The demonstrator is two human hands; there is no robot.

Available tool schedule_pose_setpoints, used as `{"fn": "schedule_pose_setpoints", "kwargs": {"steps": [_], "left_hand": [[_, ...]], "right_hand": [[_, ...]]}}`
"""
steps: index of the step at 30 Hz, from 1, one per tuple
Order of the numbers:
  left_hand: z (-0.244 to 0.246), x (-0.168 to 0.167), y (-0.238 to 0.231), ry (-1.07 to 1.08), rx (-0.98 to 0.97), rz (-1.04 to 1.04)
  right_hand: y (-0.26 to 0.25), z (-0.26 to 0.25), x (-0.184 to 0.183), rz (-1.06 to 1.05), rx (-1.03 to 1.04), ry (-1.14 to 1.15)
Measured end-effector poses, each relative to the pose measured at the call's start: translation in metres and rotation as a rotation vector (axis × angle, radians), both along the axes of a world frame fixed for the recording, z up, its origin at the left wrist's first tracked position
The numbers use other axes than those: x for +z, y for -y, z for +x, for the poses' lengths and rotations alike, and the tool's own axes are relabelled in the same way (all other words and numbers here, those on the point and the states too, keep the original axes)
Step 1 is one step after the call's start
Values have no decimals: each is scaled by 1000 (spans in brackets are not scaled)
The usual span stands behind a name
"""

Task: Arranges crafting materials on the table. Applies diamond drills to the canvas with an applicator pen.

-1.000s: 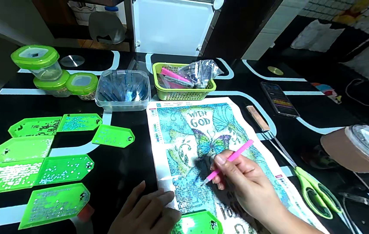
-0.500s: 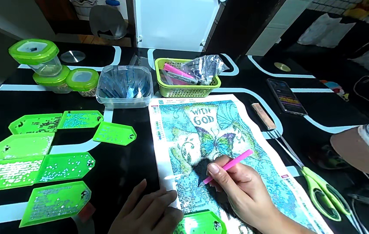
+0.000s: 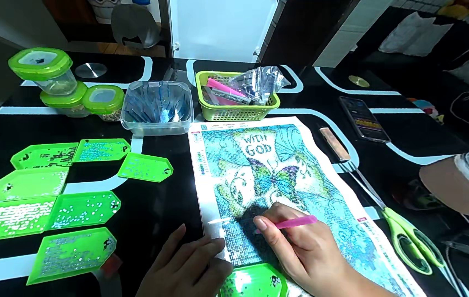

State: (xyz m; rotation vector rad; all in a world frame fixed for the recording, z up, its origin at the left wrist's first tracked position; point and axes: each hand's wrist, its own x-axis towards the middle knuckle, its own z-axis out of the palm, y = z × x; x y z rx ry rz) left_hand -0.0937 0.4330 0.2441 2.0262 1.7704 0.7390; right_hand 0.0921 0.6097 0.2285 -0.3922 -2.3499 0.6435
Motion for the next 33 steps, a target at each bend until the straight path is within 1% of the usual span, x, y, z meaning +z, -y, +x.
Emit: {"fn": "schedule_pose_setpoints", "kwargs": {"steps": [2, 5, 7, 9, 11, 19, 29, 31, 33], "left_hand": [[0, 0, 0, -2, 4, 4], [1, 0, 1, -20, 12, 14], [1, -1, 0, -22, 19, 24], [2, -2, 0, -23, 25, 28], [2, -3, 0, -20, 29, 41], [3, -5, 0, -58, 43, 78], [4, -7, -1, -80, 52, 91], [4, -7, -2, -80, 49, 92], [4, -7, -1, -67, 49, 85]], "right_hand": [[0, 2, 3, -99, 1, 14], [-3, 8, 10, -352, 28, 3], [2, 11, 11, -410, 106, -50], [13, 12, 12, -424, 197, -58], [22, 11, 11, -406, 241, -49], [30, 0, 5, -344, 307, -50], [31, -1, 2, -299, 306, -37], [30, 0, 3, -329, 310, -54], [26, 2, 7, -432, 288, -83]]}}
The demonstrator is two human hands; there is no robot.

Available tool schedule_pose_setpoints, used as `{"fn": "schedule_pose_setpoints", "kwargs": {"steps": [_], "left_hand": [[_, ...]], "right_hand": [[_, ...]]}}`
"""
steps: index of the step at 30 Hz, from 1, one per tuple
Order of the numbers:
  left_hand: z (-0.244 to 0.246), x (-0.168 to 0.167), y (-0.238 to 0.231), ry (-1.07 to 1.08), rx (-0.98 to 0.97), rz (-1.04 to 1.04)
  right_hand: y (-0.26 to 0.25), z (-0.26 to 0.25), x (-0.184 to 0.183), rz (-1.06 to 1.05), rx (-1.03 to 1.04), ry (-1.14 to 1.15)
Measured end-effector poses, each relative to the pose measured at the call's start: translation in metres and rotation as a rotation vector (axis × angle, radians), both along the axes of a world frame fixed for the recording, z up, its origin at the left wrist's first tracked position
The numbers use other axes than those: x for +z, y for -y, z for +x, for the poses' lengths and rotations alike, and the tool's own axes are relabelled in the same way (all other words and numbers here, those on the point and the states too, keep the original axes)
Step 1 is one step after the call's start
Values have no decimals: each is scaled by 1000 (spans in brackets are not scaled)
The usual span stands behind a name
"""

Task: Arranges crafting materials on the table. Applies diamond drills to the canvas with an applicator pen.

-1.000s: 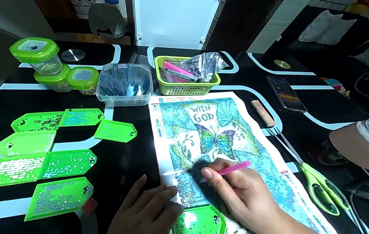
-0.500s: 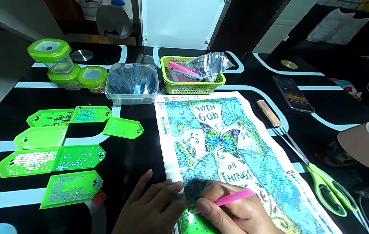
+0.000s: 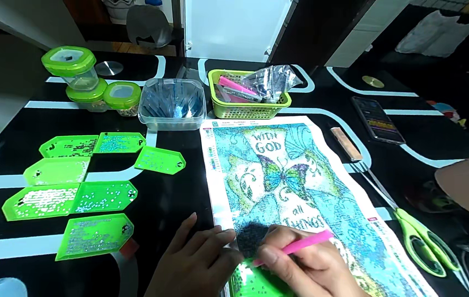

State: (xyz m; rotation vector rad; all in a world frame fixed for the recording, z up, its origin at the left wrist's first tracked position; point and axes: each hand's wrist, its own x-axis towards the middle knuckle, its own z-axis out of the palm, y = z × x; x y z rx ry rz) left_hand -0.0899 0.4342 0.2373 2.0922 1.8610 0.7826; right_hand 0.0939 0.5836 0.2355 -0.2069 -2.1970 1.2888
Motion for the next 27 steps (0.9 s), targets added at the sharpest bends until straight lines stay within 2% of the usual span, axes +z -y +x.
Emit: {"fn": "schedule_pose_setpoints", "kwargs": {"steps": [4, 6, 16, 27], "left_hand": [[-2, 4, 0, 18, -25, -50], [-3, 5, 0, 29, -36, -67], [-4, 8, 0, 41, -45, -100], [-5, 8, 0, 48, -53, -104]], "right_hand": [[-17, 5, 7, -345, -160, -34], [-26, 7, 7, -411, -230, -25], [-30, 7, -14, -158, -226, -14], [-31, 8, -15, -83, -242, 3]]}}
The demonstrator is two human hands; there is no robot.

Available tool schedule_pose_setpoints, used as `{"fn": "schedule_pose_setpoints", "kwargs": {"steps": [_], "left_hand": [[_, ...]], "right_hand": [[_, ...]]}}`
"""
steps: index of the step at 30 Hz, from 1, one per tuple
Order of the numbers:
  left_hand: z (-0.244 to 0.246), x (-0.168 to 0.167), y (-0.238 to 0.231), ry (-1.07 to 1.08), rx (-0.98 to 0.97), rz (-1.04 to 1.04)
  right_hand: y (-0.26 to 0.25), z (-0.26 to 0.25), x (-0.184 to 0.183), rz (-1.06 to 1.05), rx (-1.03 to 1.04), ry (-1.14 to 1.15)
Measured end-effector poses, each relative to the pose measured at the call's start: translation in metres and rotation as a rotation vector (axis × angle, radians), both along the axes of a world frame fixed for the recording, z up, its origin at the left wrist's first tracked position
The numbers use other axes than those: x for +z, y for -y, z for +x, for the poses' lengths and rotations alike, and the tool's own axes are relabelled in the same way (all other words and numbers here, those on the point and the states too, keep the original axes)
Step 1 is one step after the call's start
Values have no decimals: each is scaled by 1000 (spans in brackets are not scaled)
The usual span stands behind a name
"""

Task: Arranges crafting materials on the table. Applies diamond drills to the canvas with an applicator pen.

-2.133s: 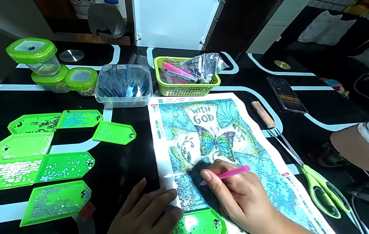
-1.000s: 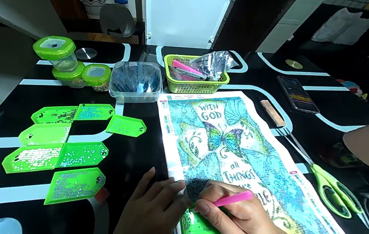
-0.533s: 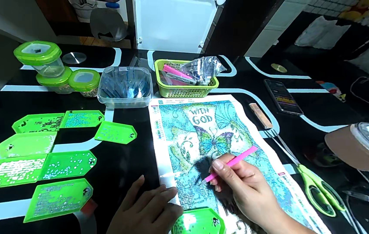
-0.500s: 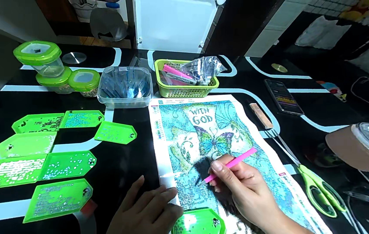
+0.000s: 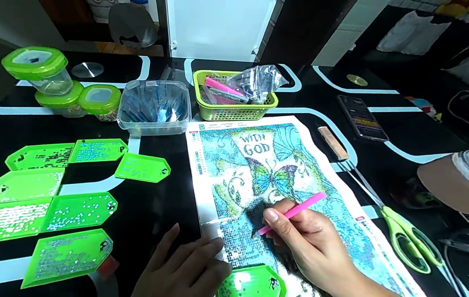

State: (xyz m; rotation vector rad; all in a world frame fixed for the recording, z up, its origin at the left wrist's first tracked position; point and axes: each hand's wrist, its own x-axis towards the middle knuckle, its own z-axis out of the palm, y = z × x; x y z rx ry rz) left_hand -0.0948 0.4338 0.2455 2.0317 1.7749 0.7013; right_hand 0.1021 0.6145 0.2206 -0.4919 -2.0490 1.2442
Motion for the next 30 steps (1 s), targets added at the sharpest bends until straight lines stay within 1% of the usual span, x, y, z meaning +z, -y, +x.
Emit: {"fn": "schedule_pose_setpoints", "kwargs": {"steps": [3, 7, 18, 30], "left_hand": [[0, 0, 0, 1, 0, 1], [0, 0, 0, 1, 0, -4], [0, 0, 0, -3, 2, 1], [0, 1, 0, -7, -4, -10]], "right_hand": [[0, 0, 0, 52, -3, 20], [1, 0, 1, 185, -27, 64], [8, 0, 3, 471, -47, 98], [7, 1, 2, 434, -58, 85]]}}
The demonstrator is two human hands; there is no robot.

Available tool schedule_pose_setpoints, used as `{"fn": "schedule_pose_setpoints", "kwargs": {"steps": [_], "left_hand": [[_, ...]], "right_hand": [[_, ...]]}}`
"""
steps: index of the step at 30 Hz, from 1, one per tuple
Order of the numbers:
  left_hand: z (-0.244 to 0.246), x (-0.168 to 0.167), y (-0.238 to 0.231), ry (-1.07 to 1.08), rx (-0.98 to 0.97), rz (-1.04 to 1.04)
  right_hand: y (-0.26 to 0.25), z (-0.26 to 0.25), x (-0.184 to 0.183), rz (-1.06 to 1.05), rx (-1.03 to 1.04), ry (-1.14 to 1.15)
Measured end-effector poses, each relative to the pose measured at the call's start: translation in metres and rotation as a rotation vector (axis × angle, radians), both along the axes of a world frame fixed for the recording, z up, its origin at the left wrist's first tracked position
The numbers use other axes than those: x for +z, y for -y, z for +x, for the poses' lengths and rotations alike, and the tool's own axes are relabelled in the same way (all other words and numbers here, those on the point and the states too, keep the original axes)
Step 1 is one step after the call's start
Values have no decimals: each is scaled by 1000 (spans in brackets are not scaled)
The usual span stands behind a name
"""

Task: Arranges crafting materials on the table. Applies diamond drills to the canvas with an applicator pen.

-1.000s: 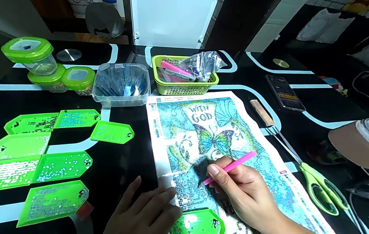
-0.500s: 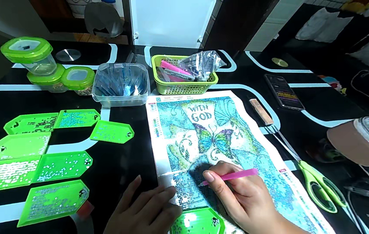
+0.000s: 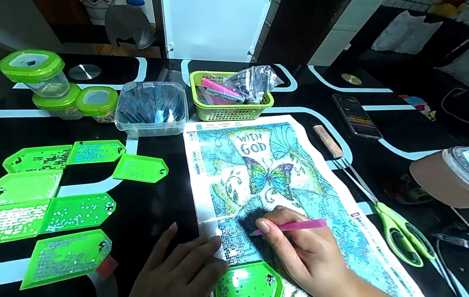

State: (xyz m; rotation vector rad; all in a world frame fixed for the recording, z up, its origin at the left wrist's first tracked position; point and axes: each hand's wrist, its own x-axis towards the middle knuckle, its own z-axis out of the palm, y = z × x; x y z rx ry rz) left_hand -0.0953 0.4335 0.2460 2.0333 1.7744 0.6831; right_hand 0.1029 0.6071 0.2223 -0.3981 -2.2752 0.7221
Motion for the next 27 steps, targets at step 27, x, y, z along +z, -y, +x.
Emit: {"fn": "schedule_pose_setpoints", "kwargs": {"steps": [27], "left_hand": [[1, -3, 0, 21, 43, 35]], "right_hand": [[23, -9, 27, -418, 303, 39]]}}
